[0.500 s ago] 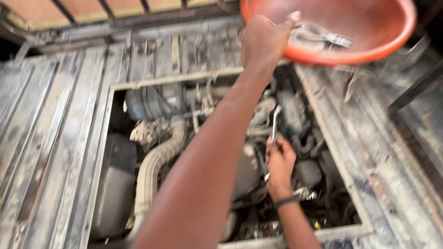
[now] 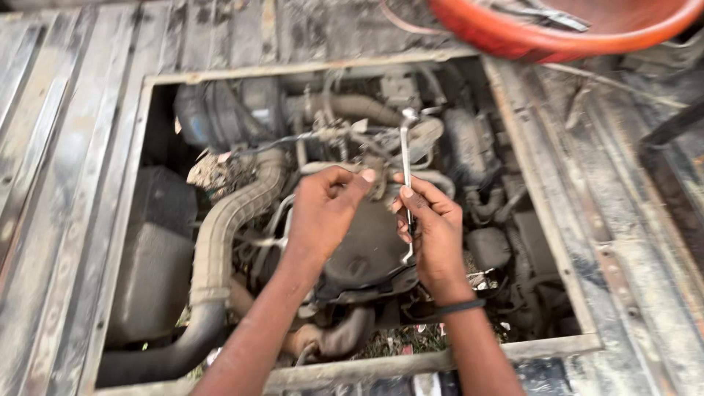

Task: The person uses a wrench to loosen and remove bolts from various engine parts. They use their hands to pull out a wire and re-secure small components onto the engine block within a vehicle bed.

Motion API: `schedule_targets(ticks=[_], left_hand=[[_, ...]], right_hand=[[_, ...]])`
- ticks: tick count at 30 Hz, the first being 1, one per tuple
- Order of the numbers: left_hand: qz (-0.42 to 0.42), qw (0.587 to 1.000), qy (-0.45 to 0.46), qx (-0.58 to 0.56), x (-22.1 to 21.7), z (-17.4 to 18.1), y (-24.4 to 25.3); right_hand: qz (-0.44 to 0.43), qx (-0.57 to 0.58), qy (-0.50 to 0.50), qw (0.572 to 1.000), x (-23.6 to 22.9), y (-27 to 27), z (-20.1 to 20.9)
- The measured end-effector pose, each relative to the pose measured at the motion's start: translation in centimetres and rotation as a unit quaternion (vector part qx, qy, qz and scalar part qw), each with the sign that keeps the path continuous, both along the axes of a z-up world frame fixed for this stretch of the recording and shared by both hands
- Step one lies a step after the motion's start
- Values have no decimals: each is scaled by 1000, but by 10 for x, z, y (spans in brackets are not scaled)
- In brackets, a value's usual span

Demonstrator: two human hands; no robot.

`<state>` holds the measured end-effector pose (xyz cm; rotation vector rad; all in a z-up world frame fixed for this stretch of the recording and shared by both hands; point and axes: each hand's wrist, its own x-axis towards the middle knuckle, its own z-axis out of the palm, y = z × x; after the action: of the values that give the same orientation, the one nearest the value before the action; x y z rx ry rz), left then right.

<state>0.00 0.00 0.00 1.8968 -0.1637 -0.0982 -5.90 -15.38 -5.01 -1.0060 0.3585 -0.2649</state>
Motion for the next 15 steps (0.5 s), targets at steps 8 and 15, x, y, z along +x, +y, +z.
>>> schedule_targets(ticks=[8, 15], left_hand=[[-80, 913, 146, -372, -27, -35, 29], [27, 918, 170, -356, -36, -35, 65]], right_hand=[[254, -179, -87, 947, -3, 27, 2], [358, -133, -17, 924, -6, 35, 20]])
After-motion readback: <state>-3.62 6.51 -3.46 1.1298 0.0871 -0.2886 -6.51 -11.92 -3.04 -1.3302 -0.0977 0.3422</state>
